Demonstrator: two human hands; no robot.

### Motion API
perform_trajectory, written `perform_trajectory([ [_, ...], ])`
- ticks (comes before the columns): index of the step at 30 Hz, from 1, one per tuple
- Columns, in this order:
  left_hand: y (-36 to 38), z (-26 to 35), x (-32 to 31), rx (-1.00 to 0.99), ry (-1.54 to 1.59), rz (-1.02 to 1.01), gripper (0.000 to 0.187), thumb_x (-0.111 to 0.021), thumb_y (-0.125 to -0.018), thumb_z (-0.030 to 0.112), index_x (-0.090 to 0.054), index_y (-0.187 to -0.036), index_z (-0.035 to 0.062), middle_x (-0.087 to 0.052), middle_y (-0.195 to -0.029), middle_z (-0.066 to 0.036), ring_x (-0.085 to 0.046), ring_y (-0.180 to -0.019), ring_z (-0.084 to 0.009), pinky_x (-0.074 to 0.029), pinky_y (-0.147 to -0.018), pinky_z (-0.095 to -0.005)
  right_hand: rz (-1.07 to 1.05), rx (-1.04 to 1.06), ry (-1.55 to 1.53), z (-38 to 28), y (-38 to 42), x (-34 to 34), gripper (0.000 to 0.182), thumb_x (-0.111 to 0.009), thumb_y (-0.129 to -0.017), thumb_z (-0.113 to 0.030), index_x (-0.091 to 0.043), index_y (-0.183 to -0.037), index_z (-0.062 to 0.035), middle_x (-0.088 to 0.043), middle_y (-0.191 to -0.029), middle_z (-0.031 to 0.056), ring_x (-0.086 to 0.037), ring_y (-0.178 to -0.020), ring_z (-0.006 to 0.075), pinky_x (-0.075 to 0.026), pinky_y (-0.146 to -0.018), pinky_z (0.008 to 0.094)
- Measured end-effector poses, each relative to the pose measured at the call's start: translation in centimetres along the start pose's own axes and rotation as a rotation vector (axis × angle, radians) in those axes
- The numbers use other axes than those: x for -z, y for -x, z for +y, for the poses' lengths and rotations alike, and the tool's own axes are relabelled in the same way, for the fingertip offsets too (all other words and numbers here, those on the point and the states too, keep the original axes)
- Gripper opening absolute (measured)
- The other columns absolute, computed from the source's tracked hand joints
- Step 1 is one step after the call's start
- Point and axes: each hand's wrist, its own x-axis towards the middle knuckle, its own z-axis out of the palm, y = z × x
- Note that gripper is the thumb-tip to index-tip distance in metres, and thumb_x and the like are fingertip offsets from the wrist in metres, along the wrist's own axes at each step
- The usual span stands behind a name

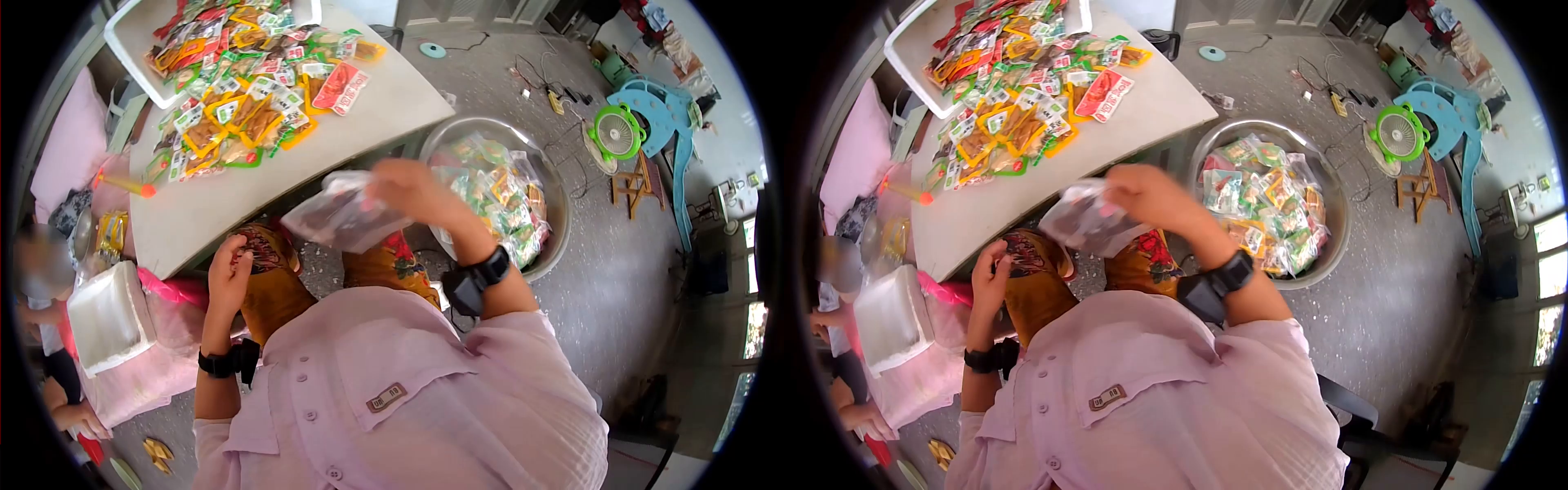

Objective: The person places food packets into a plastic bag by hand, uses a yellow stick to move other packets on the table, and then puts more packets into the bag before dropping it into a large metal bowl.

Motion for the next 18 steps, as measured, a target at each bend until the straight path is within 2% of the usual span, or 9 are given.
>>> perform_trajectory([
  [1, 0.0, -1.5, -0.6, -0.04, -0.11, 0.005, 0.026, -0.053, -0.076, 0.004, -0.048, -0.102, 0.0005, -0.049, -0.108, -0.015, -0.048, -0.1, -0.0248, -0.036, -0.087, -0.0309, 0.137, 0.01, 0.085, -0.1, 1.2, 1.4, 0.008, -0.052, -0.075, -0.011, -0.054, -0.072, -0.003, -0.051, -0.067, 0.012, -0.05, -0.063, 0.027, -0.04, -0.057, 0.0325],
  [2, 0.1, -3.4, -1.4, -0.12, -0.135, 0.044, 0.024, -0.054, -0.073, 0.004, -0.05, -0.097, 0.0007, -0.048, -0.106, -0.017, -0.044, -0.104, -0.0312, -0.034, -0.089, -0.0351, 0.261, 0.089, 0.257, 0.7, 2.4, 2.6, 0.008, -0.052, -0.075, -0.01, -0.055, -0.074, -0.0029, -0.05, -0.066, 0.0093, -0.051, -0.062, 0.0231, -0.04, -0.057, 0.0315],
  [3, 0.2, -3.3, -1.5, -0.16, -0.252, 0.036, 0.024, -0.055, -0.072, 0.005, -0.051, -0.095, 0.0008, -0.048, -0.106, -0.017, -0.043, -0.105, -0.0317, -0.033, -0.09, -0.036, 0.305, -0.183, 0.057, 0.6, 3.8, 3.8, 0.009, -0.053, -0.076, -0.011, -0.055, -0.075, -0.0028, -0.049, -0.066, 0.006, -0.05, -0.063, 0.0172, -0.04, -0.056, 0.0299],
  [4, 0.2, -3.0, -1.7, -0.203, -0.367, 0.026, 0.024, -0.055, -0.071, 0.005, -0.052, -0.094, 0.0008, -0.048, -0.106, -0.016, -0.042, -0.106, -0.0322, -0.032, -0.09, -0.0369, 0.372, -0.151, 0.067, 2.6, 5.2, 5.0, 0.009, -0.054, -0.077, -0.011, -0.055, -0.077, -0.0029, -0.048, -0.066, 0.0031, -0.047, -0.062, 0.0121, -0.039, -0.055, 0.0274],
  [9, 1.3, -3.8, -2.9, -0.22, -0.561, -0.026, 0.024, -0.056, -0.068, 0.008, -0.054, -0.09, 0.0012, -0.047, -0.11, -0.015, -0.038, -0.109, -0.0328, -0.028, -0.092, -0.04, 0.515, -0.49, 0.097, 8.6, 12.6, 9.0, 0.013, -0.054, -0.076, -0.012, -0.051, -0.069, -0.001, -0.045, -0.059, 0.003, -0.042, -0.058, 0.0105, -0.036, -0.053, 0.0258],
  [12, 1.5, -3.6, -3.7, -0.252, -0.607, -0.001, 0.023, -0.056, -0.068, 0.008, -0.054, -0.09, 0.0016, -0.045, -0.113, -0.015, -0.037, -0.11, -0.0325, -0.027, -0.093, -0.0406, 0.519, -0.631, 0.4, 11.5, 16.7, 7.8, 0.015, -0.053, -0.076, -0.014, -0.051, -0.07, -0.0008, -0.05, -0.059, 0.0093, -0.047, -0.056, 0.0162, -0.038, -0.053, 0.0295],
  [13, 1.6, -3.8, -3.8, -0.257, -0.61, 0.006, 0.023, -0.055, -0.068, 0.009, -0.054, -0.09, 0.0017, -0.044, -0.114, -0.015, -0.036, -0.111, -0.0322, -0.027, -0.093, -0.0409, 0.535, -0.626, 0.365, 14.2, 18.7, 7.2, 0.018, -0.052, -0.076, -0.018, -0.051, -0.07, -0.0009, -0.053, -0.063, 0.0163, -0.052, -0.059, 0.0268, -0.041, -0.055, 0.0346],
  [15, 1.5, -4.1, -4.2, -0.266, -0.62, 0.017, 0.023, -0.055, -0.069, 0.009, -0.055, -0.09, 0.0018, -0.043, -0.115, -0.015, -0.036, -0.112, -0.0318, -0.026, -0.093, -0.0411, 0.567, -0.795, 0.441, 15.5, 21.1, 5.3, 0.02, -0.05, -0.075, -0.02, -0.052, -0.071, -0.0008, -0.055, -0.07, 0.0199, -0.054, -0.067, 0.0355, -0.042, -0.06, 0.0392],
  [18, 1.6, -4.5, -4.5, -0.271, -0.643, 0.015, 0.022, -0.055, -0.069, 0.009, -0.055, -0.09, 0.0021, -0.043, -0.115, -0.014, -0.035, -0.112, -0.0317, -0.026, -0.093, -0.0411, 0.53, -0.905, 0.536, 20.4, 25.9, 3.1, 0.025, -0.045, -0.076, -0.024, -0.054, -0.071, -0.0014, -0.054, -0.074, 0.0206, -0.053, -0.071, 0.0361, -0.041, -0.063, 0.0391],
])
